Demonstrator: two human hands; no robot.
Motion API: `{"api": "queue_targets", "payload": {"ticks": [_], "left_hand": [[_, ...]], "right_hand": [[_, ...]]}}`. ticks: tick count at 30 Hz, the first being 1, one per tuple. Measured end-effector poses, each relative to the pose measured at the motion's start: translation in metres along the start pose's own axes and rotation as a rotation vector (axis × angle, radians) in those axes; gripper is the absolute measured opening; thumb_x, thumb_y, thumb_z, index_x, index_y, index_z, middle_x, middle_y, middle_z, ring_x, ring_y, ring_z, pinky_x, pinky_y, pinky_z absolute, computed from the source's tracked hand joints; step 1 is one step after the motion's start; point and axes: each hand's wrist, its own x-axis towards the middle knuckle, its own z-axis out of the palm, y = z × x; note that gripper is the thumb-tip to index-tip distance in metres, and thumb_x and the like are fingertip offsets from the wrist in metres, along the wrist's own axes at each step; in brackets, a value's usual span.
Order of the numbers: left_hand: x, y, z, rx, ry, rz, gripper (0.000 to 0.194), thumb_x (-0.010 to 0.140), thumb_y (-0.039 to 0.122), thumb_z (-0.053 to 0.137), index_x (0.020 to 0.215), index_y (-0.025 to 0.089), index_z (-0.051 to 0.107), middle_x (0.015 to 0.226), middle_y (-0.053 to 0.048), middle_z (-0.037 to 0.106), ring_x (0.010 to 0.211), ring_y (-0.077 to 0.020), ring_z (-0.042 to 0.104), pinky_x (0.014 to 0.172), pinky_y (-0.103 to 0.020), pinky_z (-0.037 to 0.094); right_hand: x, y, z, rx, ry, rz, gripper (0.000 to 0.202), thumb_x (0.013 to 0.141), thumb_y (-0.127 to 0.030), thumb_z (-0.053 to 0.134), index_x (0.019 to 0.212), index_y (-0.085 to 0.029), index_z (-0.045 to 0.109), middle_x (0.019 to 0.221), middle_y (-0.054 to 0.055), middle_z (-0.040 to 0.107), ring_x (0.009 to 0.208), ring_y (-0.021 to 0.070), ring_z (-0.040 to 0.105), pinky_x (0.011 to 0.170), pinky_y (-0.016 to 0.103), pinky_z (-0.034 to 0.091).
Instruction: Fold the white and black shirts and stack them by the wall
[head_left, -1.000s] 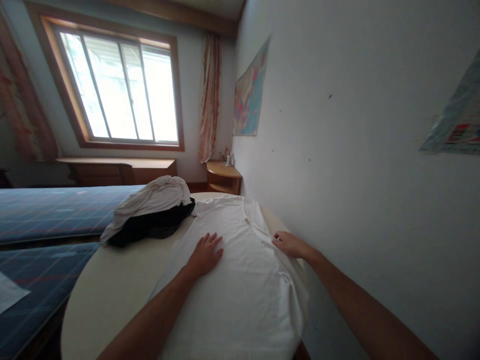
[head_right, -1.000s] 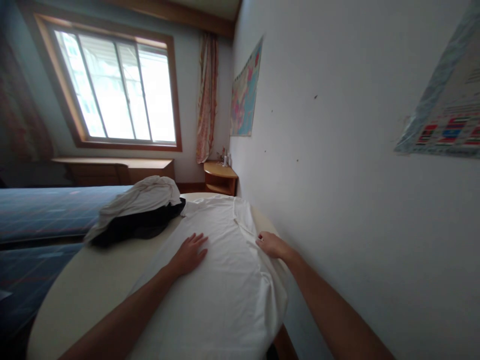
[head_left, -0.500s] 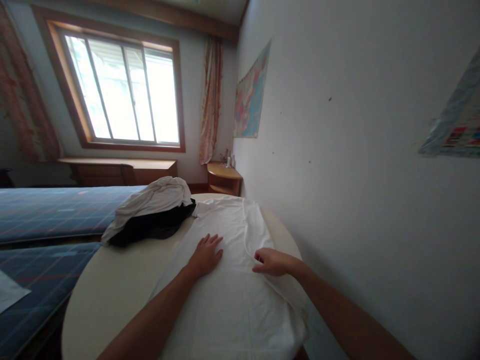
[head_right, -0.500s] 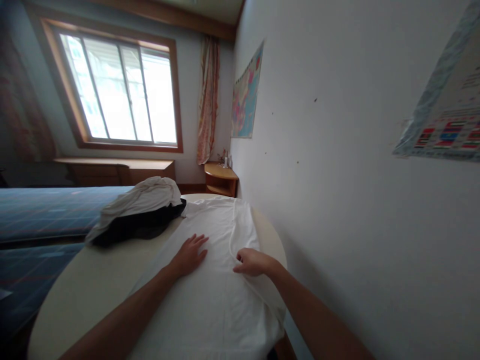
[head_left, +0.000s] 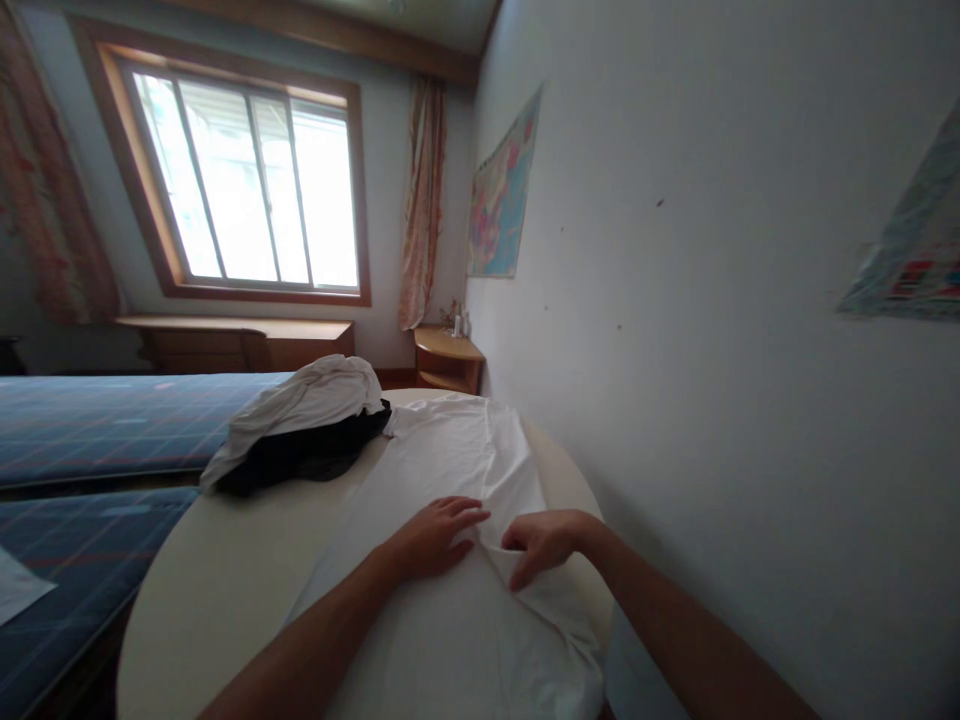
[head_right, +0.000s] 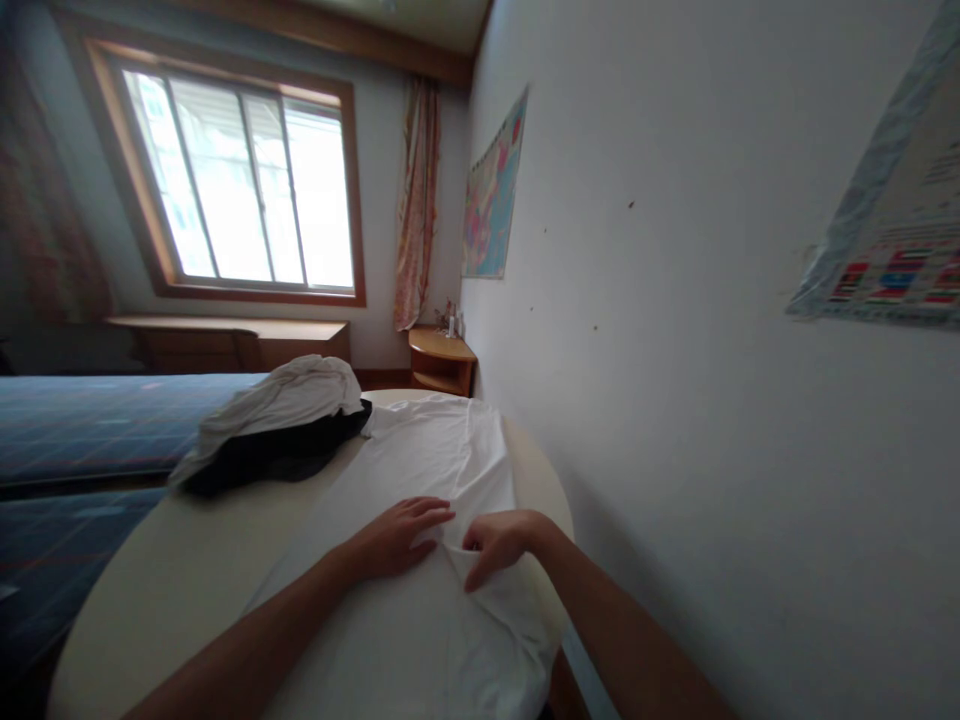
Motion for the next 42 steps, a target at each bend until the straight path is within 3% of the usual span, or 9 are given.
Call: {"api": "queue_targets", "payload": {"ticks": [5,8,12,19,24,28,31,35,42], "left_hand": [[0.0,0.004,0.002,0.01,-0.048,0.016,0.041,0.089,0.022,0.055,0.128,0.034,0.06,0.15,-0.003,0.044,0.133,-0.0262,0.046,0.111,-0.043,0.039],[-0.003,0.001,0.002,0.016,-0.09,0.023,0.051,0.088,0.026,0.058,0.138,0.035,0.051,0.155,-0.004,0.037,0.14,-0.0308,0.037,0.113,-0.049,0.034],[-0.008,-0.005,-0.001,0.014,-0.158,0.025,0.064,0.088,0.032,0.059,0.148,0.033,0.037,0.159,-0.007,0.028,0.143,-0.034,0.03,0.115,-0.053,0.03],[-0.024,-0.034,-0.027,0.027,-0.199,0.087,0.064,0.089,0.035,0.056,0.15,0.032,0.034,0.158,-0.007,0.031,0.144,-0.0312,0.03,0.117,-0.05,0.026],[-0.03,-0.047,-0.041,0.075,-0.233,0.055,0.063,0.085,0.031,0.059,0.145,0.03,0.041,0.157,-0.009,0.033,0.141,-0.0326,0.035,0.116,-0.053,0.026],[-0.025,-0.012,-0.039,0.081,-0.222,0.09,0.065,0.071,0.038,0.072,0.133,0.029,0.054,0.16,-0.008,0.025,0.143,-0.0393,0.029,0.115,-0.055,0.026],[-0.02,0.032,-0.037,-0.042,-0.276,0.161,0.053,0.077,0.042,0.068,0.127,0.03,0.058,0.145,-0.006,0.049,0.132,-0.0298,0.046,0.113,-0.045,0.031],[-0.009,0.079,-0.03,-0.036,-0.195,0.042,0.039,0.079,0.054,0.067,0.105,0.026,0.067,0.108,-0.004,0.069,0.104,-0.024,0.063,0.11,-0.045,0.031],[0.005,0.094,-0.004,-0.089,-0.305,0.009,0.033,0.076,0.049,0.072,0.098,0.025,0.07,0.088,-0.002,0.071,0.083,-0.0218,0.067,0.084,-0.033,0.048]], "right_hand": [[0.007,-0.002,-0.002,0.377,-0.121,-0.107,0.057,0.085,-0.065,0.051,0.102,-0.014,0.071,0.076,0.003,0.068,0.053,0.0084,0.056,0.048,0.018,0.037],[0.022,0.007,-0.005,0.285,0.309,-0.058,0.052,0.093,-0.056,0.044,0.108,-0.013,0.069,0.088,0.009,0.073,0.063,0.013,0.063,0.059,0.023,0.046],[0.049,0.028,-0.003,-0.106,0.867,0.133,0.045,0.092,-0.035,0.05,0.129,-0.011,0.059,0.132,0.018,0.061,0.123,0.0264,0.055,0.104,0.036,0.039],[0.089,0.048,0.007,-0.143,0.77,0.278,0.062,0.097,-0.048,0.036,0.15,-0.016,0.037,0.157,0.014,0.03,0.145,0.0315,0.026,0.116,0.048,0.021],[0.102,0.044,-0.001,-0.181,0.878,0.225,0.049,0.098,-0.044,0.038,0.137,-0.021,0.055,0.146,0.012,0.049,0.134,0.0273,0.044,0.111,0.044,0.028],[0.103,0.047,-0.009,-0.185,0.95,0.195,0.039,0.096,-0.039,0.043,0.122,-0.021,0.066,0.127,0.009,0.064,0.118,0.0224,0.055,0.104,0.035,0.035],[0.102,0.054,-0.006,-0.175,1.013,0.149,0.036,0.097,-0.036,0.042,0.118,-0.022,0.068,0.125,0.007,0.066,0.117,0.0204,0.055,0.104,0.032,0.035],[0.1,0.06,0.002,-0.159,1.076,0.09,0.038,0.098,-0.037,0.04,0.118,-0.022,0.068,0.127,0.006,0.066,0.119,0.0201,0.055,0.104,0.031,0.035],[0.094,0.063,0.006,-0.124,1.068,0.036,0.043,0.101,-0.04,0.035,0.115,-0.02,0.07,0.131,0.008,0.063,0.121,0.0198,0.055,0.106,0.031,0.034]]}}
